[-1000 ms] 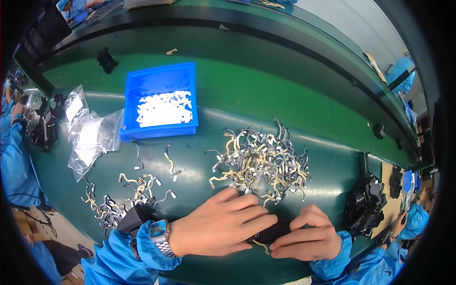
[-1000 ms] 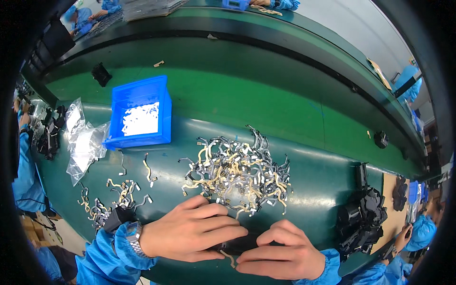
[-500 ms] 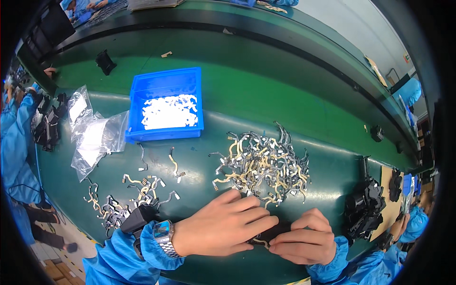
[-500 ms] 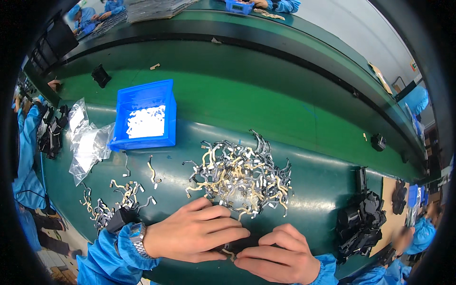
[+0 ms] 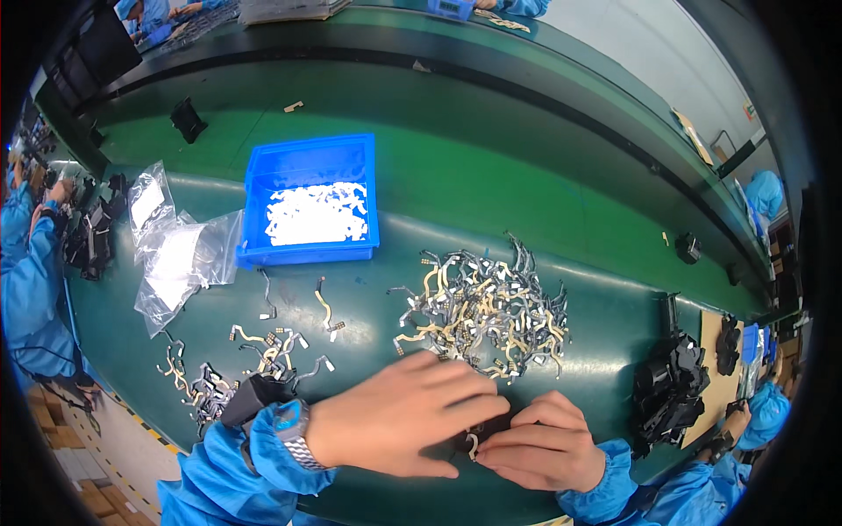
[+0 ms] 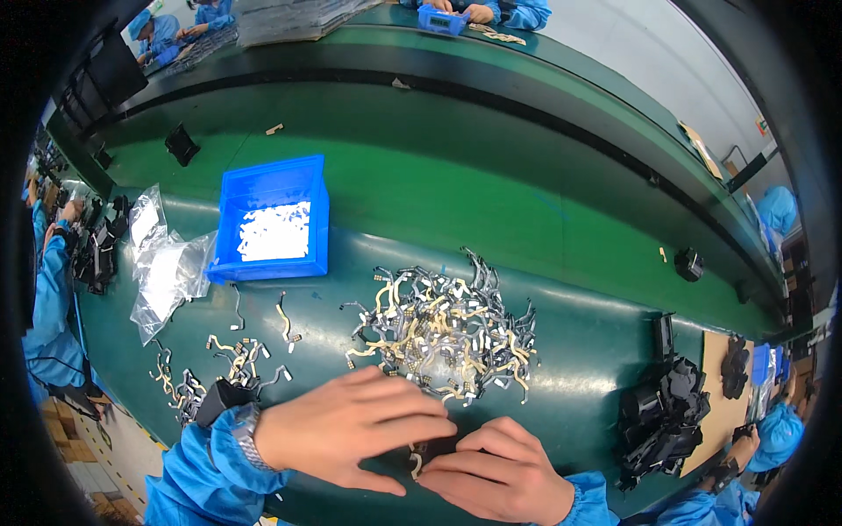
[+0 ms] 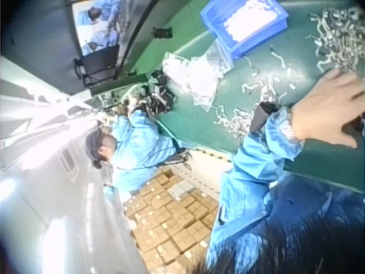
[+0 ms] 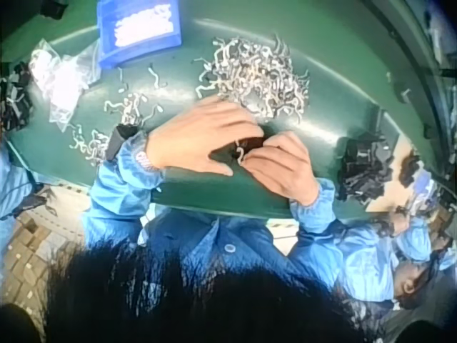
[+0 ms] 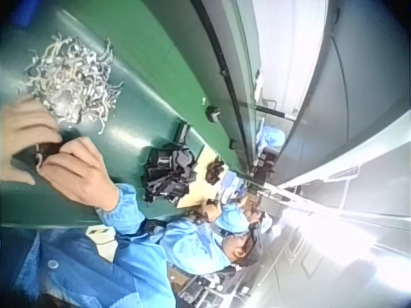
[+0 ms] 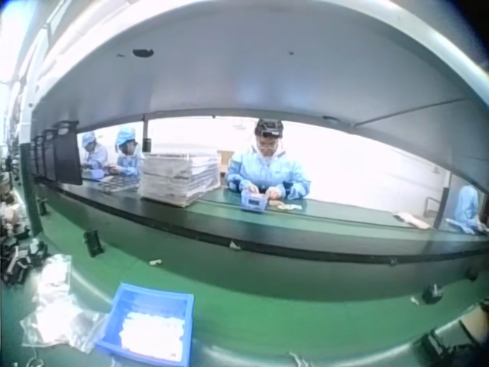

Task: Assemble small metal and plastic components into a housing.

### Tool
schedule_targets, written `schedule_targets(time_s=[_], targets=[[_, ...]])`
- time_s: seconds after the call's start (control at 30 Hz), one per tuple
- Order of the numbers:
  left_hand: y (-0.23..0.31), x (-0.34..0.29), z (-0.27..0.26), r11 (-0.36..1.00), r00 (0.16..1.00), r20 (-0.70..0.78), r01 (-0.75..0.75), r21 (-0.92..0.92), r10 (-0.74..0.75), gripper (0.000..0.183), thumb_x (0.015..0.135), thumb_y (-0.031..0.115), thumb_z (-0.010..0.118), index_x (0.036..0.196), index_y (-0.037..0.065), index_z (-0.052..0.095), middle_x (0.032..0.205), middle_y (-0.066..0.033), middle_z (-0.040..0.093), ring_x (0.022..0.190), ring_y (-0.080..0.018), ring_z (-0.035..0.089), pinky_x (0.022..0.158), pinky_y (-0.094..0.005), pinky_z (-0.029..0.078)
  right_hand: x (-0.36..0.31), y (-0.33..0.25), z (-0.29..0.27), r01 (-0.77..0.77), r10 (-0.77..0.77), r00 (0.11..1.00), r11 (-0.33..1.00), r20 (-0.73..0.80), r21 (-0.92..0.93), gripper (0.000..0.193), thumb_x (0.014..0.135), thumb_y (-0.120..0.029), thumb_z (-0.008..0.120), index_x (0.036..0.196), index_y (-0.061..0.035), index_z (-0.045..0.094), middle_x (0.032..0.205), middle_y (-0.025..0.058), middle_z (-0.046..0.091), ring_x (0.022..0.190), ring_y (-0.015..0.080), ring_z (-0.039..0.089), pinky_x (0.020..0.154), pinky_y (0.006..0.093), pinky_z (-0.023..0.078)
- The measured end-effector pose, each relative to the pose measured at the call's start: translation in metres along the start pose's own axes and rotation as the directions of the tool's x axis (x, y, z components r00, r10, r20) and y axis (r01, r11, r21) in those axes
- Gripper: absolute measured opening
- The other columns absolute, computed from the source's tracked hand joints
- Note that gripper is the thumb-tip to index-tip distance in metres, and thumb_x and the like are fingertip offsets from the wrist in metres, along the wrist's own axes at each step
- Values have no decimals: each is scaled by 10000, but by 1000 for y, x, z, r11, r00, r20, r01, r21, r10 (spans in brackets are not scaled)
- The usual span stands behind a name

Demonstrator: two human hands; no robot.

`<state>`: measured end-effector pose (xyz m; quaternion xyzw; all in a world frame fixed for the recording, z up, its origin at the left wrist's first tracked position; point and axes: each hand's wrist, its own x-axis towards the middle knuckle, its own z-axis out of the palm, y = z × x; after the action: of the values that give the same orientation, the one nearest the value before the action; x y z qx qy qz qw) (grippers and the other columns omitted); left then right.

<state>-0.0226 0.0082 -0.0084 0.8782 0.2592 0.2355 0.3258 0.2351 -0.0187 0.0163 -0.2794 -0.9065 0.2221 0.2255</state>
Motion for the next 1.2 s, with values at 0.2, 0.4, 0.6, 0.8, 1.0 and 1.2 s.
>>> schedule_targets(time_s=[0.2,0.4,0.6,0.8,1.0,1.2], targets=[[-8,-2,-8,999,996,-73,-43,23,44,307,772,224,852,1023,153,690,1165,-2,635,1129,-240,621,839,-394,468,-4,5,4,-33,35,999,997,-29,76,286,697,-147,904,977,-173,849,981,-71,778,840,163,639,724,315,505],[-10,-5,6,990,981,-154,-104,97,118,184,802,195,820,949,184,710,1073,51,627,1093,-199,613,826,-368,459,-4,10,3,10,-10,1000,995,3,99,269,712,-152,908,974,-162,845,973,-53,782,839,167,638,725,312,508],[-10,-5,7,967,990,-65,-104,232,123,134,831,193,794,936,185,711,1030,53,607,1062,-175,598,843,-363,448,3,1,-4,-144,149,986,987,-77,66,298,678,-283,977,896,-152,822,1070,20,757,917,207,650,770,336,518],[-9,-4,9,971,992,-78,-81,225,101,125,819,182,799,902,178,705,975,53,596,1034,-159,597,852,-359,438,7,-1,8,-200,200,979,980,40,4,536,622,-335,1019,968,-123,668,1164,61,710,1014,267,666,842,368,539],[-8,-2,15,955,986,-130,-62,290,104,126,803,182,807,880,175,707,900,60,584,954,-141,607,839,-360,441,3,6,12,-235,242,970,963,-34,132,461,653,-214,1004,949,-114,664,1149,85,747,1005,293,690,888,393,564],[-4,0,12,945,960,-245,-50,323,134,102,760,184,706,766,145,612,821,29,515,915,-152,557,815,-351,408,5,5,10,-201,213,976,960,-42,194,418,695,-158,960,979,-91,661,1226,88,731,1069,299,682,919,393,576]])
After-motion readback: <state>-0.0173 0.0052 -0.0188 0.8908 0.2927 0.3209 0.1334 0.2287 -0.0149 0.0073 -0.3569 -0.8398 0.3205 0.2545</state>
